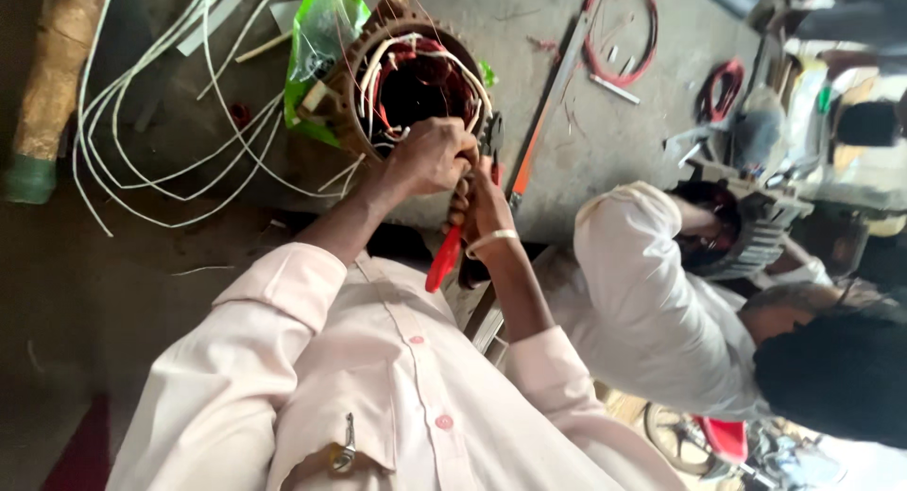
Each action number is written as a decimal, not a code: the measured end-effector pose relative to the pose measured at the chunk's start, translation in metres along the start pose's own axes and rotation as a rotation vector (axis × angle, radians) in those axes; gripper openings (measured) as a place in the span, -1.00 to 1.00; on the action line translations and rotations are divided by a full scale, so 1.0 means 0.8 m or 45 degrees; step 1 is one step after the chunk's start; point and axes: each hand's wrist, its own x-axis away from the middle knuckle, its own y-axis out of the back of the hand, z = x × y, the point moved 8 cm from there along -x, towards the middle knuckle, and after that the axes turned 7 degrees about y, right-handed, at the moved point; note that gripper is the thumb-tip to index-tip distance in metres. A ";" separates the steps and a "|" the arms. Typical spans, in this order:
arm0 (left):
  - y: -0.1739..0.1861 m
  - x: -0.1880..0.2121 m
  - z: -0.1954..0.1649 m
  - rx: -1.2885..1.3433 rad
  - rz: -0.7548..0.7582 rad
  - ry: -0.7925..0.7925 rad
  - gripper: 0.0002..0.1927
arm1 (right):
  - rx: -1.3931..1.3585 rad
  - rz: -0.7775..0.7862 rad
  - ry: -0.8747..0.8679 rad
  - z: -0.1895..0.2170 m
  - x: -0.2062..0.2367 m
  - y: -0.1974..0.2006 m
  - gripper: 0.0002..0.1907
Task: The person works on an electric motor stator on a workbench, using pliers to cut and pull out old copper wire ends and pressing the windings inside the housing. They then lift and reposition the stator and use scissors to trim white wire leads. Another worker beside them handles a second motor.
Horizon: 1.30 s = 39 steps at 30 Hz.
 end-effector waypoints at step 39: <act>-0.022 0.009 0.024 0.008 0.096 0.046 -0.93 | -0.320 -0.173 0.546 -0.020 0.037 0.059 -0.64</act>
